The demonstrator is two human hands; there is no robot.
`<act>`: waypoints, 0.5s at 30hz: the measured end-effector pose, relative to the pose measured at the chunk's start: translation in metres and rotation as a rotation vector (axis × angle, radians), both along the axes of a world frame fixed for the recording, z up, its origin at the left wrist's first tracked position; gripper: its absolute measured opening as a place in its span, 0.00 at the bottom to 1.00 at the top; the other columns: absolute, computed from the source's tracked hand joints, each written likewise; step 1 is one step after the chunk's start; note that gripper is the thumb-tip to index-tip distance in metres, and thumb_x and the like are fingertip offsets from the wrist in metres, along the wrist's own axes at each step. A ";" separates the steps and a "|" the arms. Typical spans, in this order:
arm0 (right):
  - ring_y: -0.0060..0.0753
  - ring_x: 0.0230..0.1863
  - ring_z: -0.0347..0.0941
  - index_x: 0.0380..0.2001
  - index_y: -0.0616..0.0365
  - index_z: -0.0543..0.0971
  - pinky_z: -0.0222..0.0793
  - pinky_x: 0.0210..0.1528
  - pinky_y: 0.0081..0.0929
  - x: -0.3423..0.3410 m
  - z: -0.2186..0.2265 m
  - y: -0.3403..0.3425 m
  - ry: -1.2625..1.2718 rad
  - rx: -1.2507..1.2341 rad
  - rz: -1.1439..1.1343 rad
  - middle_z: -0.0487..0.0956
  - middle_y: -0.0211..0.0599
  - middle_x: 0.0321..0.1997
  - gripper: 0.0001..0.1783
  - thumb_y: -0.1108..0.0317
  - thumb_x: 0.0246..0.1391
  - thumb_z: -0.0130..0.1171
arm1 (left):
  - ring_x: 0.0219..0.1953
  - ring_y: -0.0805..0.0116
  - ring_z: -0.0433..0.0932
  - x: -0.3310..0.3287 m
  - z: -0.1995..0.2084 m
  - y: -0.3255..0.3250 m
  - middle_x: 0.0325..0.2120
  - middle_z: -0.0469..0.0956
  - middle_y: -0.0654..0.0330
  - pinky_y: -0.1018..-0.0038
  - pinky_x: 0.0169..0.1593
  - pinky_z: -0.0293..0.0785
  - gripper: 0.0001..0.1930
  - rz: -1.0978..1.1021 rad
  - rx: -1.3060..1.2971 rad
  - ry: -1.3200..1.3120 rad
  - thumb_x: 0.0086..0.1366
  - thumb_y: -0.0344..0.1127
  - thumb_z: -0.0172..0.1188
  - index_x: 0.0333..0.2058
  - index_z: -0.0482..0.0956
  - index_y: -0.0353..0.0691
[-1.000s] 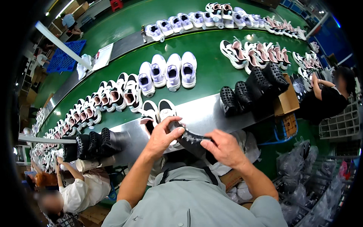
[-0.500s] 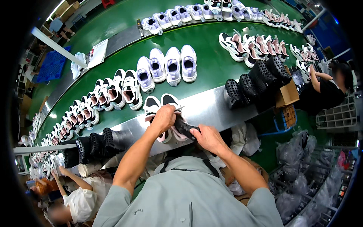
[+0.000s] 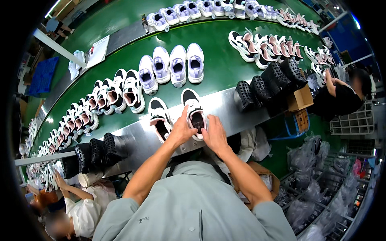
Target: The person picks up and handles sneakers at a workstation, pulling on the straps and feeling the interior before placing them back on a conveyor belt.
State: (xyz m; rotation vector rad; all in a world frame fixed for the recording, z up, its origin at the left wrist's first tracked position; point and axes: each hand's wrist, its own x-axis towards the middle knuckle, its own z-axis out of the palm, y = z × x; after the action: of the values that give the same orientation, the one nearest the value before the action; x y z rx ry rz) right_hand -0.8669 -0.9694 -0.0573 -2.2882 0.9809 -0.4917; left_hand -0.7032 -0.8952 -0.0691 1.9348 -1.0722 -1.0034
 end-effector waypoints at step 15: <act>0.62 0.43 0.79 0.42 0.62 0.78 0.75 0.46 0.53 0.030 -0.048 -0.043 0.346 0.070 -0.105 0.81 0.54 0.41 0.14 0.64 0.57 0.60 | 0.39 0.38 0.81 -0.034 0.052 0.062 0.36 0.81 0.39 0.50 0.40 0.76 0.26 0.272 0.152 -0.435 0.60 0.46 0.67 0.51 0.75 0.35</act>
State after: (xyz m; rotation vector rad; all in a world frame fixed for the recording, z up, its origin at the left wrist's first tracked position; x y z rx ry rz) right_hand -0.8370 -1.0123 -0.1049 -2.3113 1.2671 -0.0995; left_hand -0.7371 -0.8333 -0.0168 2.4175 -0.9419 -0.5387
